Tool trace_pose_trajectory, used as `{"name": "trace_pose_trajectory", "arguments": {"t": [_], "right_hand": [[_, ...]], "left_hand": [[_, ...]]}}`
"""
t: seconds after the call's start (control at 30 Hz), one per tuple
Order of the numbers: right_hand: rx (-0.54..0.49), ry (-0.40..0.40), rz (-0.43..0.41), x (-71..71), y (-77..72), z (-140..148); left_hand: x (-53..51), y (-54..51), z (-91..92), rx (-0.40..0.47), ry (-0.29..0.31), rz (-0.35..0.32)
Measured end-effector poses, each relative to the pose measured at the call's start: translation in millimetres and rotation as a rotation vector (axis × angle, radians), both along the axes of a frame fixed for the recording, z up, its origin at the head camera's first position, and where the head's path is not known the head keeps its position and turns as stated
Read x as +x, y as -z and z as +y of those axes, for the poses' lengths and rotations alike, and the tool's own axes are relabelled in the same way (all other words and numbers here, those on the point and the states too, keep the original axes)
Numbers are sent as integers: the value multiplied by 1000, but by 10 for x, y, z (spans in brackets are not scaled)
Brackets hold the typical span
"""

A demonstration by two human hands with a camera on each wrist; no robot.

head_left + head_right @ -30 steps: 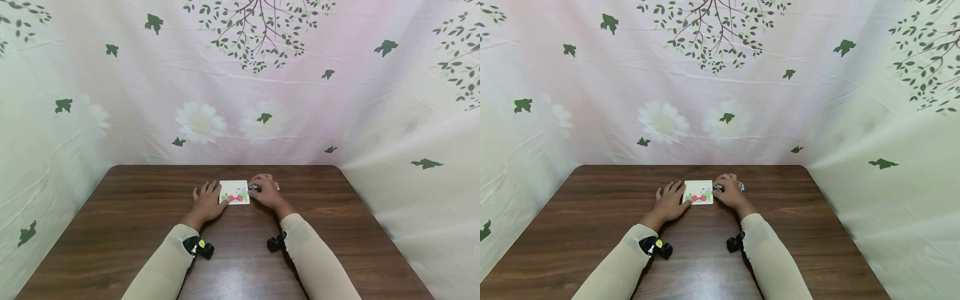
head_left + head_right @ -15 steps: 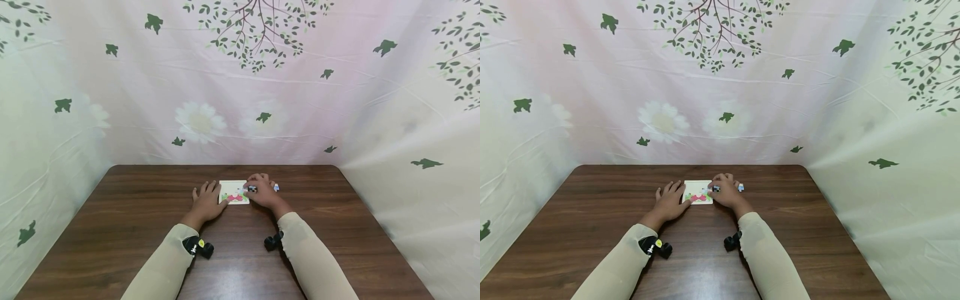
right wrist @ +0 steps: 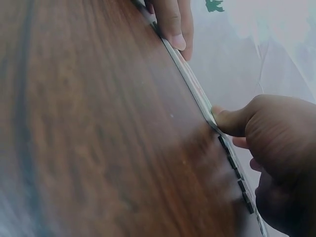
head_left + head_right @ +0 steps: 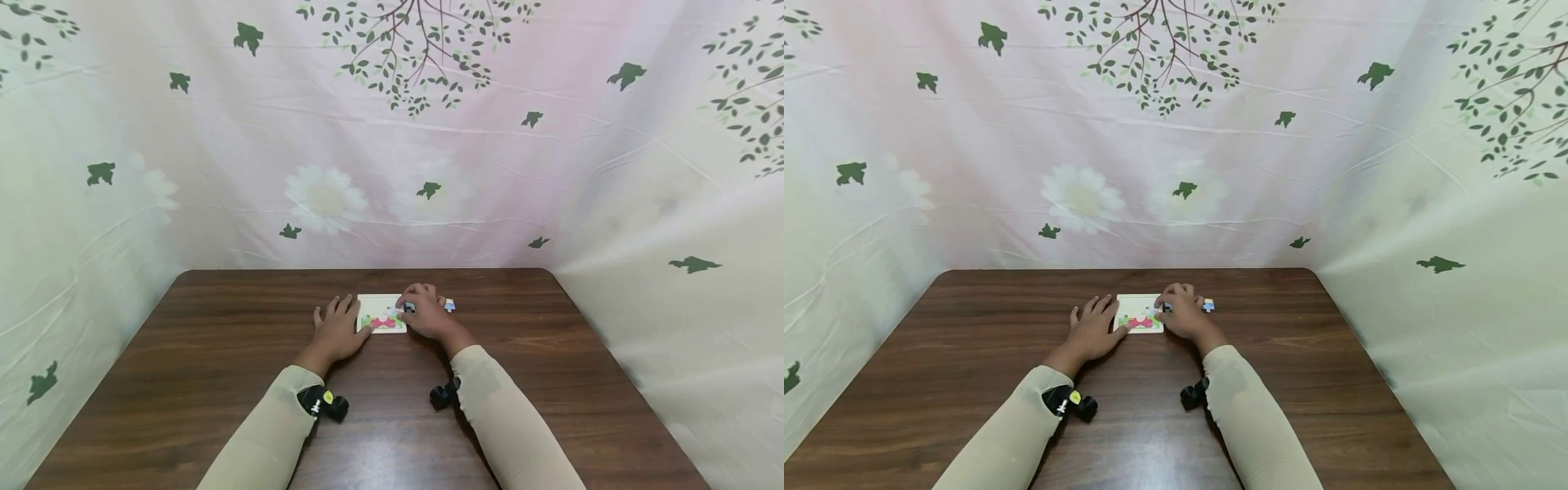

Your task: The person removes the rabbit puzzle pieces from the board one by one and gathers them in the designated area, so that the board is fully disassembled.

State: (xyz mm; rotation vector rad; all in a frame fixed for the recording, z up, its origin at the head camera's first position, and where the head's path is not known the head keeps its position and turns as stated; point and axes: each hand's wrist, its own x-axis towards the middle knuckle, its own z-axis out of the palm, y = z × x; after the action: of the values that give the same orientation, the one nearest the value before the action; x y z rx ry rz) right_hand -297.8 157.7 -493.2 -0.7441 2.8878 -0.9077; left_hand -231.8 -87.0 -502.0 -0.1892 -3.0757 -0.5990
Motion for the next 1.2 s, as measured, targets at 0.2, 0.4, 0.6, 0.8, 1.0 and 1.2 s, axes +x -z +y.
{"name": "trace_pose_trajectory", "arguments": {"t": [0.2, 0.4, 0.6, 0.8, 1.0, 1.2], "right_hand": [[15, 36, -11, -4, -26, -61], [-60, 44, 27, -6, -11, -74], [-112, 53, 43, 20, -41, -98], [-92, 79, 47, 5, -66, -143], [-69, 85, 58, -23, -55, -168], [-72, 75, 57, -46, -31, -179]], "left_hand": [[-43, 14, -31, -2, 11, -2], [-78, 26, -66, -1, 30, -1], [-117, 28, -96, 4, 42, 2], [-161, 14, -116, 6, 46, -3], [-200, 6, -142, 1, 47, -5], [-233, -3, -172, 5, 58, -9]]}}
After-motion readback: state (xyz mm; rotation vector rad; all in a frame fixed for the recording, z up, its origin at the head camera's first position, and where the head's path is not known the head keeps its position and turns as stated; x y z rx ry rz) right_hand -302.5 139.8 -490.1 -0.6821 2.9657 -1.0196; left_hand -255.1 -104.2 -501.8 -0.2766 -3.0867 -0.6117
